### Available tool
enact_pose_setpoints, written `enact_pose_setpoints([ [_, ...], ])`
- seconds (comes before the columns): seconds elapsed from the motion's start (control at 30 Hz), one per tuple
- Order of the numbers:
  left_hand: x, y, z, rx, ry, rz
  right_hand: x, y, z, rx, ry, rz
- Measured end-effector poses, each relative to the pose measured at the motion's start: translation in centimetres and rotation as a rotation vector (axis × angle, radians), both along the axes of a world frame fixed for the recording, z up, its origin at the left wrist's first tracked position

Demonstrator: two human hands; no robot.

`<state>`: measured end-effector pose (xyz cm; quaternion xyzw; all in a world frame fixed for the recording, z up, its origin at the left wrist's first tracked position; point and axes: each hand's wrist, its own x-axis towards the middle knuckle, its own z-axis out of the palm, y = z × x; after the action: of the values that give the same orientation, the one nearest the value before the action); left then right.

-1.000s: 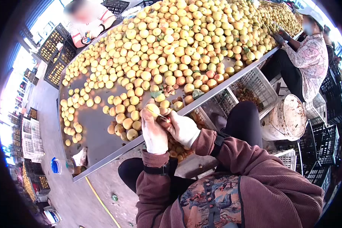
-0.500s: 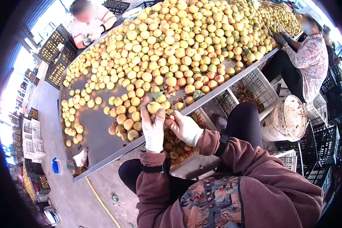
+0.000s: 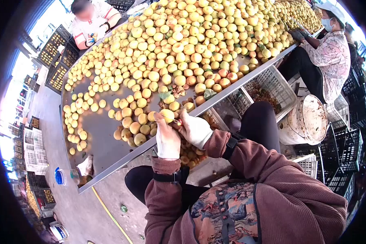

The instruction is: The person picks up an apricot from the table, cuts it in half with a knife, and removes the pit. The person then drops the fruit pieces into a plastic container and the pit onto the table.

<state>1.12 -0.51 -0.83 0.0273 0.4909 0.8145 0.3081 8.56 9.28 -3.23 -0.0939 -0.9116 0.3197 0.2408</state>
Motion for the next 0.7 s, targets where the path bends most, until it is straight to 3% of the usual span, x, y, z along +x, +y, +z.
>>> enact_pose_setpoints([
  [0.03, 0.4, 0.0, 0.0, -0.003, -0.003, -0.002, 0.1, -0.1, 0.0, -0.003, -0.003, -0.002],
  [0.1, 1.5, 0.2, 2.4, -0.248, 0.356, 0.056, 0.0, -0.1, 0.0, -0.037, -0.035, 0.009],
  [0.13, 1.5, 0.1, 2.4, -0.250, 0.356, 0.053, -0.1, -0.1, -0.2, -0.038, -0.039, 0.013],
  [0.2, 1.3, -0.4, 2.0, -0.095, 0.264, 0.028, 0.2, 0.0, -0.1, -0.050, -0.059, 0.035],
  [0.3, 0.5, -0.6, 0.5, -0.084, 0.278, 0.043, 0.9, 0.1, 0.9, -0.110, -0.038, 0.062],
  [0.33, 0.1, -0.2, 0.0, 0.146, 0.006, 0.051, 1.2, -0.1, 1.3, -0.134, 0.023, 0.006],
  [0.37, 0.4, 0.0, 1.0, 0.131, -0.047, 0.006, 1.5, -0.1, 2.2, -0.250, 0.098, -0.070],
  [0.43, 0.6, 0.0, 0.8, -0.051, 0.148, -0.018, 0.8, 0.9, 2.9, -0.346, 0.196, -0.106],
  [0.5, 0.9, 0.1, 0.1, -0.040, 0.165, -0.139, 0.4, 0.9, 5.1, -0.491, 0.217, -0.109],
  [0.57, 2.2, 0.7, 0.0, -0.306, 0.600, -0.061, -0.6, 0.6, 4.4, -0.572, 0.177, -0.129],
  [0.7, 2.4, 0.7, 1.1, -0.464, 0.655, 0.045, -1.7, -1.0, 2.8, -0.644, 0.168, -0.258],
])
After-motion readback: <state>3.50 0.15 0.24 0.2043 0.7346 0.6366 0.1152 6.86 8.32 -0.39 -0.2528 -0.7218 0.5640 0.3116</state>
